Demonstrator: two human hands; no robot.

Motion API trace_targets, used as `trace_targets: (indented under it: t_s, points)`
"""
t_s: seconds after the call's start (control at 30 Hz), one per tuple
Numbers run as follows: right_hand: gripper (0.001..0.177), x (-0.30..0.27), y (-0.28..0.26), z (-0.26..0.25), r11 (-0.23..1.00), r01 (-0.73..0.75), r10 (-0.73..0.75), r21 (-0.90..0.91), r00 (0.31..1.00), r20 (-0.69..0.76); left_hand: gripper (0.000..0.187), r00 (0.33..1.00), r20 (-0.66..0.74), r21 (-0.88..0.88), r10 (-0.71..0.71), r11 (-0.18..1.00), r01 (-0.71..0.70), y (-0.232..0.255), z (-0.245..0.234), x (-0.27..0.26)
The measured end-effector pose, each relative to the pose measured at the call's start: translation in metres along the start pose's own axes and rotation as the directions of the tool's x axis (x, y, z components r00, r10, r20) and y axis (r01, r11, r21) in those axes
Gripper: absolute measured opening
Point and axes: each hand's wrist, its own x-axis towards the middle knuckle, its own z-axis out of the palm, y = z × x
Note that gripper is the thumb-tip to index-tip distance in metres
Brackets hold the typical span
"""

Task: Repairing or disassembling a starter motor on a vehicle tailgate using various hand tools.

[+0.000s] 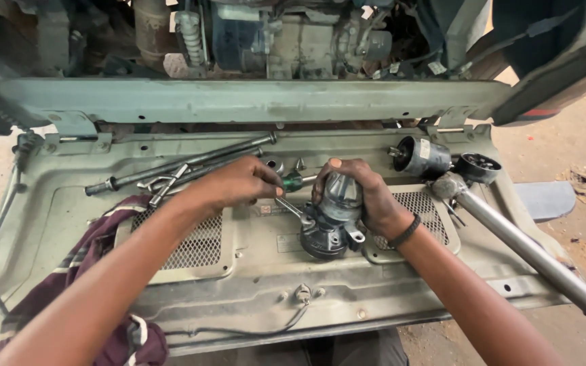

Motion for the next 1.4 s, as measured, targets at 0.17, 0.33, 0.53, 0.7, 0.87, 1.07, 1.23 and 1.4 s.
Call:
trace_targets:
  t_s: [0.17,0.33,0.53,0.7,0.87,1.07,1.23,1.4]
  points:
    - [0.056,0.003,0.004,-0.005,0.998,0.051,-0.052,0.021,0.996,0.066,0.030,0.995,0.029,0.079,0.100,0.992,-0.102,-0.007,-0.005,0.000]
    - [0.059,0.003,0.003,-0.004,0.998,0.053,-0.056,0.038,0.995,0.080,0.031,0.994,0.064,-0.008,0.087,0.996,-0.086,-0.019,-0.001,0.011]
    - [0.052,0.003,0.001,-0.001,0.995,0.029,-0.036,0.095,0.997,0.074,0.033,0.973,0.076,0.267,0.216,0.936,-0.228,0.010,-0.003,0.019]
    - [0.042,0.004,0.003,-0.001,0.996,0.011,-0.014,0.085,0.999,0.030,0.032,0.977,0.131,0.388,0.168,0.898,-0.206,0.014,-0.001,0.009]
    - [0.040,0.011,0.005,-0.004,0.996,-0.034,0.032,0.083,0.999,0.019,0.033,0.983,0.124,0.364,0.134,0.916,-0.171,-0.006,-0.001,0.016]
    - [0.037,0.005,-0.001,0.002,0.999,-0.043,0.043,-0.003,0.996,-0.073,0.032,0.986,0.115,0.408,0.119,0.899,-0.156,0.005,0.011,0.007]
    - [0.034,0.007,0.004,0.006,0.999,-0.001,-0.003,-0.035,0.994,-0.105,0.035,1.000,0.009,0.457,0.019,0.889,-0.021,0.008,0.030,-0.034]
    - [0.028,0.006,0.005,0.010,0.998,0.007,0.004,0.061,0.985,-0.174,0.032,0.887,-0.014,0.588,0.462,0.721,-0.367,0.003,0.041,-0.057]
